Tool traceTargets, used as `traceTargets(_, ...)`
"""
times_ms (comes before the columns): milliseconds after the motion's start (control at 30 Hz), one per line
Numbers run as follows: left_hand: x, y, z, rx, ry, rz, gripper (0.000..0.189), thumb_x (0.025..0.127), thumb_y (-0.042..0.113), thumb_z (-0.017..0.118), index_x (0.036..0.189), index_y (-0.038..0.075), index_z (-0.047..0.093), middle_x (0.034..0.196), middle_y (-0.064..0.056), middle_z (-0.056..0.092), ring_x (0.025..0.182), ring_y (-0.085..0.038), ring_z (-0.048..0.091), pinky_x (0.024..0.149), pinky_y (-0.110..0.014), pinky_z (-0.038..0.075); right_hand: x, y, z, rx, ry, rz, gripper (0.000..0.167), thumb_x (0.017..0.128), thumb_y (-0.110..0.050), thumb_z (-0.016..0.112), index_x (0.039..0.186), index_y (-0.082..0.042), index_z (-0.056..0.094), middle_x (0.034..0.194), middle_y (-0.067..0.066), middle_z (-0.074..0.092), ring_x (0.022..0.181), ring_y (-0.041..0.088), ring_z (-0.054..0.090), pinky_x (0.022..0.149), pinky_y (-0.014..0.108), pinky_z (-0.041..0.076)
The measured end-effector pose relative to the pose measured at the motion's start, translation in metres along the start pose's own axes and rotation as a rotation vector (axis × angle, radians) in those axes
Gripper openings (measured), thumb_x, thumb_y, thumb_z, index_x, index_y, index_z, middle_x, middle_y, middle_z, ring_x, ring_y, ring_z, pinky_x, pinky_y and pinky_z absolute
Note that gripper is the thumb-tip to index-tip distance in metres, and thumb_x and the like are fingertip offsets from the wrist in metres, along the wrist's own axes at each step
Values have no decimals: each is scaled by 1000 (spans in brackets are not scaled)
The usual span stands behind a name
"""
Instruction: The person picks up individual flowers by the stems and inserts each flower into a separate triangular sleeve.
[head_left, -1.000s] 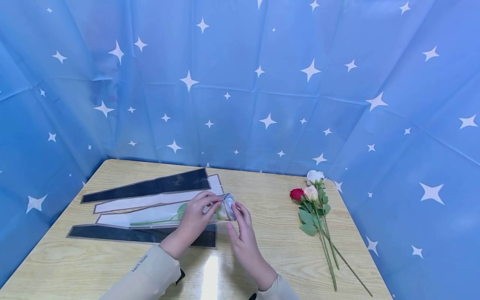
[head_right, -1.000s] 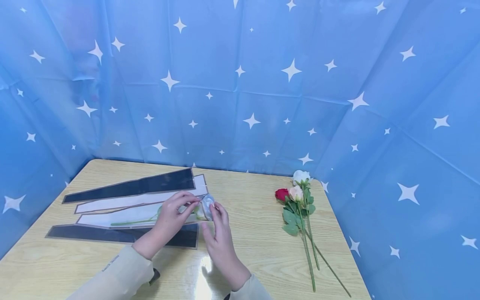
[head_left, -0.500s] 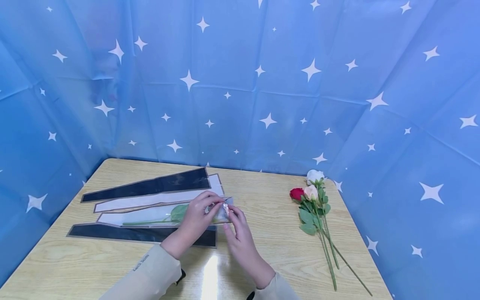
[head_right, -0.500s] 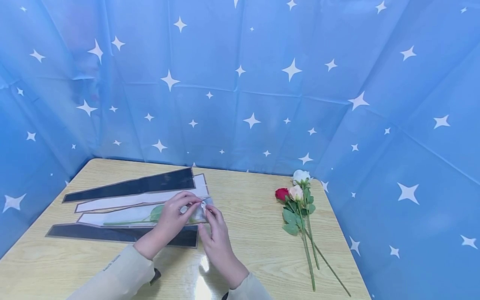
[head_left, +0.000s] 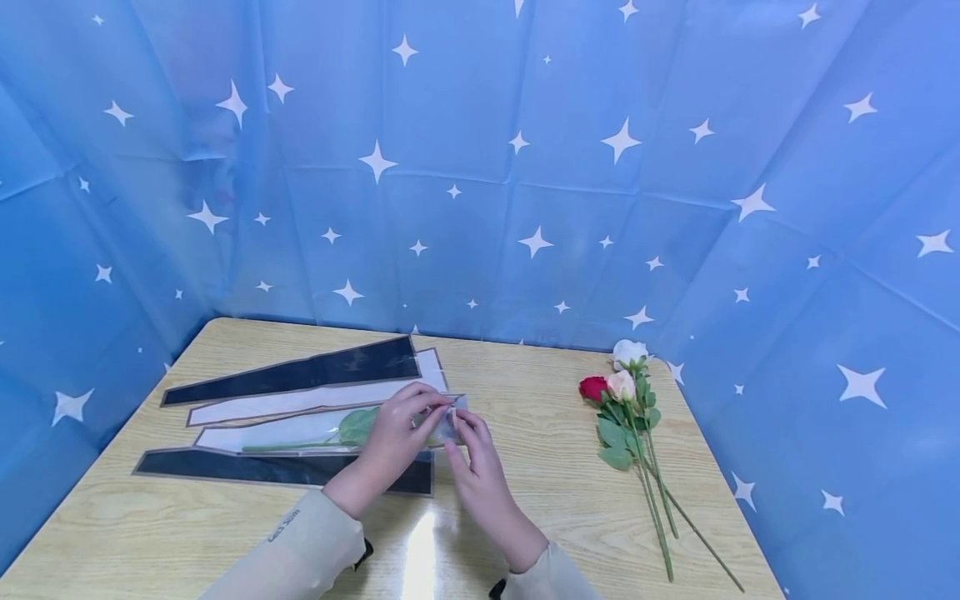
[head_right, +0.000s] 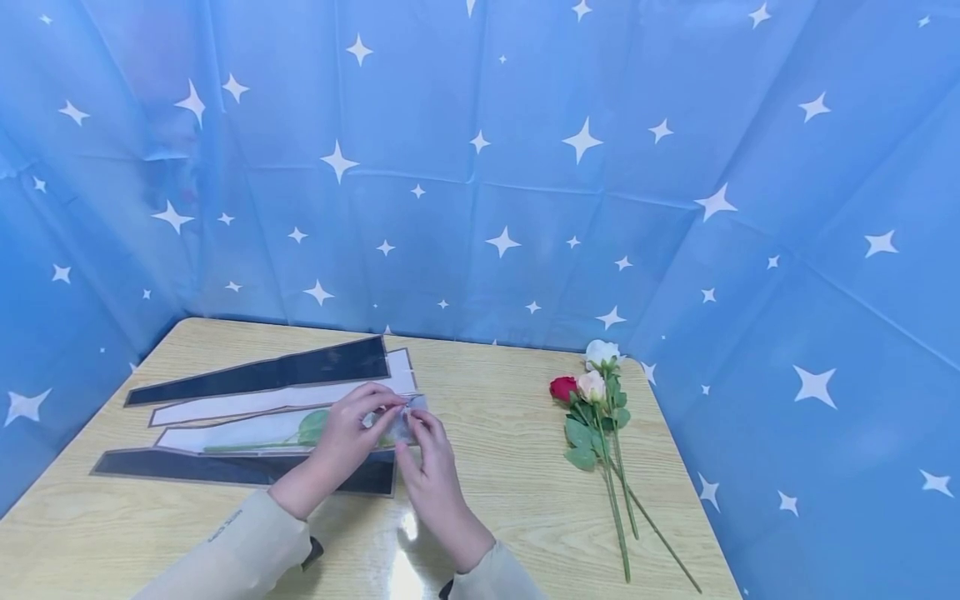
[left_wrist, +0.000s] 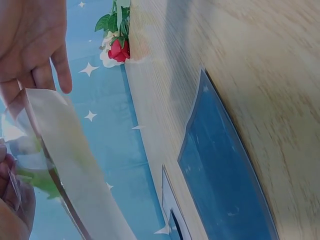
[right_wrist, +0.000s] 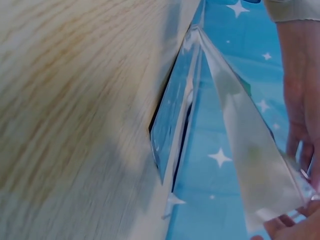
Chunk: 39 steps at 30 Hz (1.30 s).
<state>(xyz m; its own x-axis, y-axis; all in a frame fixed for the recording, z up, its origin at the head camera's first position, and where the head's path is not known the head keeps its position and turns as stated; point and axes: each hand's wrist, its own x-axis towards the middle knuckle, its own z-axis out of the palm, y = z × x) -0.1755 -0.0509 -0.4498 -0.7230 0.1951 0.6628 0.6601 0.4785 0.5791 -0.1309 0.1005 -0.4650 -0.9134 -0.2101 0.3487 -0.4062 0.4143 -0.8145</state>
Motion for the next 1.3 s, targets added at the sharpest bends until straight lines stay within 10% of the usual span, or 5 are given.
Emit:
traceTargets(600, 2, 1, 0, 33, 7, -3, 13, 85, 10, 71, 97, 14, 73, 94, 5, 65, 86, -6, 62, 71, -21, 54, 0, -1, -3, 18, 62, 1, 36, 95, -13, 56, 130, -6, 51, 131, 8, 52, 118, 26, 51, 101, 51, 40)
traceTargets(867, 4, 1, 0, 28, 19, -20, 12, 85, 12, 71, 96, 16, 74, 91, 7, 64, 83, -5, 60, 65, -25, 54, -5, -5, -9, 31, 302, 83, 9, 78, -2, 69, 82, -8, 64, 81, -1, 58, 77, 14, 53, 71, 25, 45)
traceTargets(1133, 4, 2, 0, 9, 23, -15, 10, 87, 14, 69, 96, 16, 73, 92, 7, 64, 82, -5, 59, 62, -30, 53, -4, -3, -7, 103, -23, 337, 25, 90, -23, 63, 86, -1, 74, 78, 12, 71, 70, 11, 62, 61, 18, 47)
traceTargets(1300, 4, 4, 0, 14, 13, -19, 11, 87, 14, 69, 97, 16, 74, 93, 7, 65, 85, -5, 60, 66, -27, 53, 0, 4, -4, 177, -31, 385, 30, 94, -22, 59, 89, 5, 72, 85, 21, 70, 65, 7, 57, 60, 22, 51)
